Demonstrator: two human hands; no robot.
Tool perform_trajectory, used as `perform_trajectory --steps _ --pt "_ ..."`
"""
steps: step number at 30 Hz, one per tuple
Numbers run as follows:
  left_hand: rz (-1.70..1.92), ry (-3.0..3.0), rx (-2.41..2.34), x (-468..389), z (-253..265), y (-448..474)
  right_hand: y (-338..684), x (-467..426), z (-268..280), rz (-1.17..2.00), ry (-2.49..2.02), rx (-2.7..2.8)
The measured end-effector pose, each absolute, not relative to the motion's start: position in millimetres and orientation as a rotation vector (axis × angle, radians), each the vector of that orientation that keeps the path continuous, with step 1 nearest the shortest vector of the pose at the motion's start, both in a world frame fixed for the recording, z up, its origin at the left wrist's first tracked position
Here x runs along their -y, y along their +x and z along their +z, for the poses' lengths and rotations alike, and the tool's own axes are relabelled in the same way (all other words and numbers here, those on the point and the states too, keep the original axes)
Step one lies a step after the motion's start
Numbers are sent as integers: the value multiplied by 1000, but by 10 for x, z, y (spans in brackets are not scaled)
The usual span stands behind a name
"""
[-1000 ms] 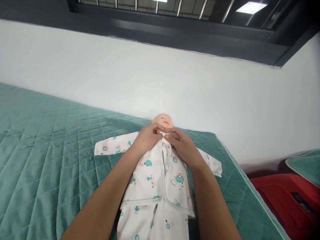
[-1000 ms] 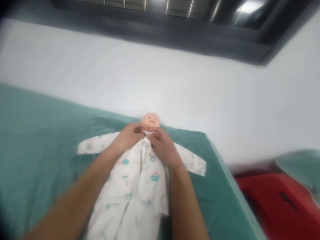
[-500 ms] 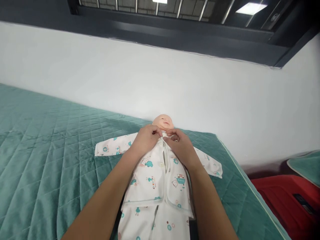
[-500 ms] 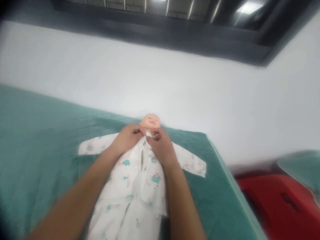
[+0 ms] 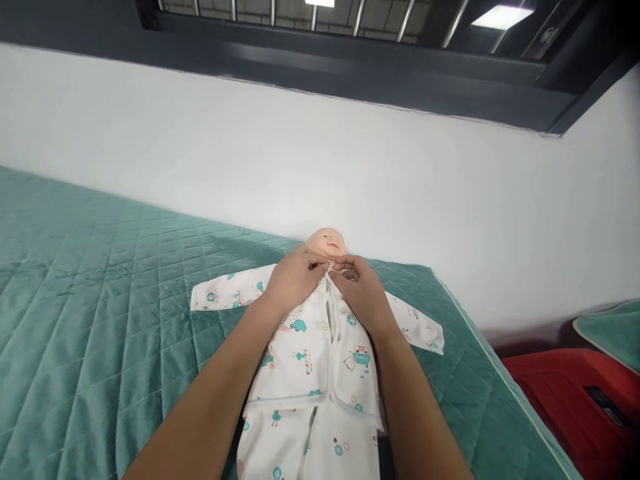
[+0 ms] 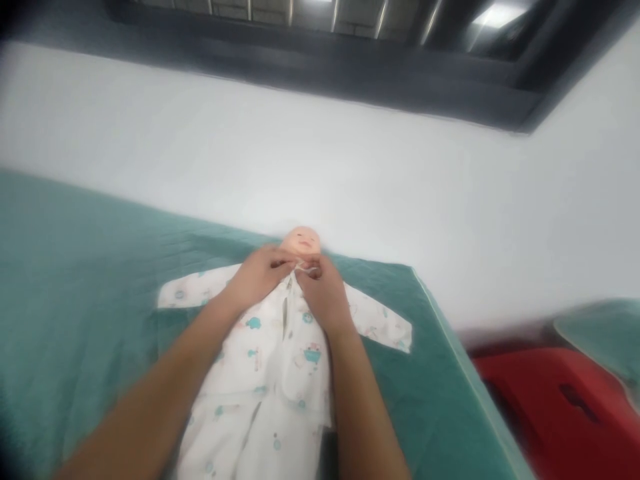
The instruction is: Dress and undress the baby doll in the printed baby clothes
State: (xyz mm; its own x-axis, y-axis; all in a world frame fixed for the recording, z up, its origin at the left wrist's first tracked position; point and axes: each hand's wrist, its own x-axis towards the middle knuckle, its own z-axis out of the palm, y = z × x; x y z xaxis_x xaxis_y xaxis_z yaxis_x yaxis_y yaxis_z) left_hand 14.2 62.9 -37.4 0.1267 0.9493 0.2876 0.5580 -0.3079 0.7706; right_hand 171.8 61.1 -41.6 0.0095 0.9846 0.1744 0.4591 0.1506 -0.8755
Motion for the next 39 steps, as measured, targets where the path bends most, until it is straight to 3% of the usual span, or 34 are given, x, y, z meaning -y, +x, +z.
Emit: perform_trajectory --steps 8,14,23,39 --pt "1070 2014 -1403 -671 -475 108 1714 -499 -480 432 -1347 1751" --pt "1177 1981 -1359 -594 -528 96 1746 -299 -585 386 -1318 1900" --pt "1521 1846 -1315 -45 -550 76 1642 304 -571 243 -1261 1537" --pt "1222 1662 -1199 51 -327 66 1677 124 -432 852 -1380 1482"
